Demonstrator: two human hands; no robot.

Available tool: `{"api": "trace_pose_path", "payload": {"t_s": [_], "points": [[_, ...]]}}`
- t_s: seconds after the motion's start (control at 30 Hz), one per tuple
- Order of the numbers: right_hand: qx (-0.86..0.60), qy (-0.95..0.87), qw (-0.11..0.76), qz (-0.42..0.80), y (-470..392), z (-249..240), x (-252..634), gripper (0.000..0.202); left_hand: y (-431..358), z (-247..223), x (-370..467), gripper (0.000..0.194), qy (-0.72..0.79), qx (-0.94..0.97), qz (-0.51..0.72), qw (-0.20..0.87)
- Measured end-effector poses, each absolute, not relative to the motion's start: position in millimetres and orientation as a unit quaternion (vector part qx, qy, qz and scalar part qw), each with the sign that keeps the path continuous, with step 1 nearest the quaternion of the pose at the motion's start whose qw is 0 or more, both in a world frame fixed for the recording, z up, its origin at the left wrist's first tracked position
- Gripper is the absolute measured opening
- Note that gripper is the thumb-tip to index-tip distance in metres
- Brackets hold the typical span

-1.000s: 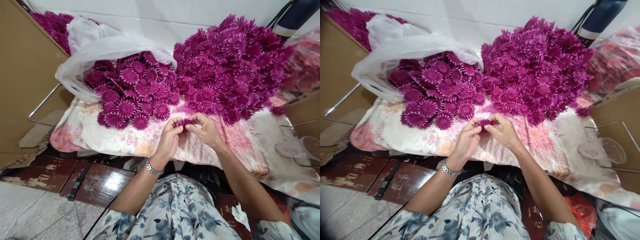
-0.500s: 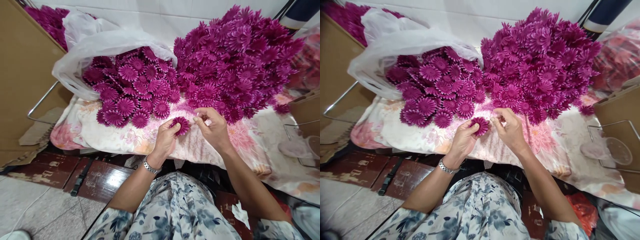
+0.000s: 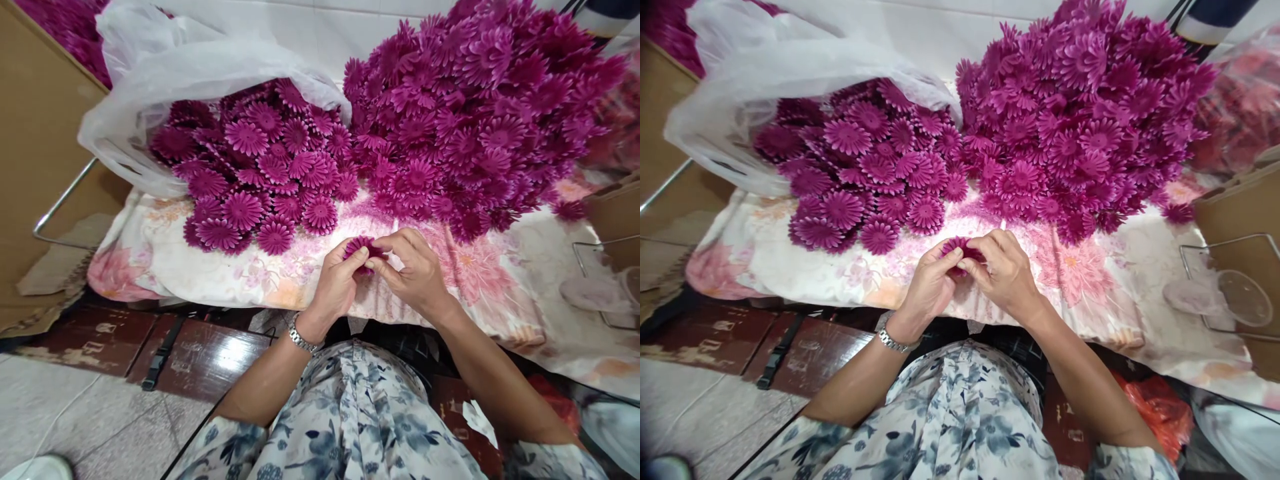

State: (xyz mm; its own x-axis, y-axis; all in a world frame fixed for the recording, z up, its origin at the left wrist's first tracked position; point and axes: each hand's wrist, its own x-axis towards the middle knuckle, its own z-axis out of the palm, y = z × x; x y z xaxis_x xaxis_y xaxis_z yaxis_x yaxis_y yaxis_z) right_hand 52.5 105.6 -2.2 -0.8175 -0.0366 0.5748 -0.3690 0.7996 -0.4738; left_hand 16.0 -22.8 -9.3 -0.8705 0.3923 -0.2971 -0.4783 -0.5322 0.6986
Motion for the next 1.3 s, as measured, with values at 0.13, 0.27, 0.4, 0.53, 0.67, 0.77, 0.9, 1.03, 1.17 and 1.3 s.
{"api": "trace_pose_path", "payload": {"t_s": [0.13, 0.27, 0.4, 0.53, 0.67, 0.77, 0.9, 1.03, 1.17, 1.3], "points": [[0.115, -0.912, 0.25, 0.303, 109, -5, 53, 0.013, -24, -8, 20, 0.016, 0.405, -0.057, 0.866, 0.287], [0.105, -0.904, 0.203, 0.361, 112, -3, 54, 0.015, -24, -8, 21, 0.024, 0.416, -0.041, 0.859, 0.297], [0.1, -0.902, 0.189, 0.375, 112, -3, 52, 0.011, -25, -9, 23, 0.027, 0.425, -0.022, 0.854, 0.299], [0.097, -0.9, 0.174, 0.388, 113, -2, 51, 0.012, -29, -9, 25, 0.033, 0.417, 0.021, 0.846, 0.33], [0.101, -0.904, 0.171, 0.379, 115, -1, 53, 0.009, -31, -12, 26, 0.036, 0.422, 0.014, 0.846, 0.326], [0.101, -0.907, 0.181, 0.367, 113, -2, 54, 0.01, -29, -16, 27, 0.036, 0.428, -0.01, 0.85, 0.307], [0.092, -0.902, 0.171, 0.385, 111, -3, 53, 0.01, -27, -17, 27, 0.036, 0.425, -0.024, 0.855, 0.297], [0.042, -0.912, 0.193, 0.36, 130, -2, 52, 0.013, -30, -14, 24, 0.038, 0.416, -0.044, 0.862, 0.286], [-0.036, -0.949, 0.264, 0.171, 163, 6, 58, 0.01, -33, -13, 20, 0.039, 0.42, -0.067, 0.862, 0.276], [-0.021, -0.951, 0.278, 0.136, 157, 13, 63, 0.027, -29, -12, 19, 0.032, 0.421, -0.078, 0.864, 0.265]]}}
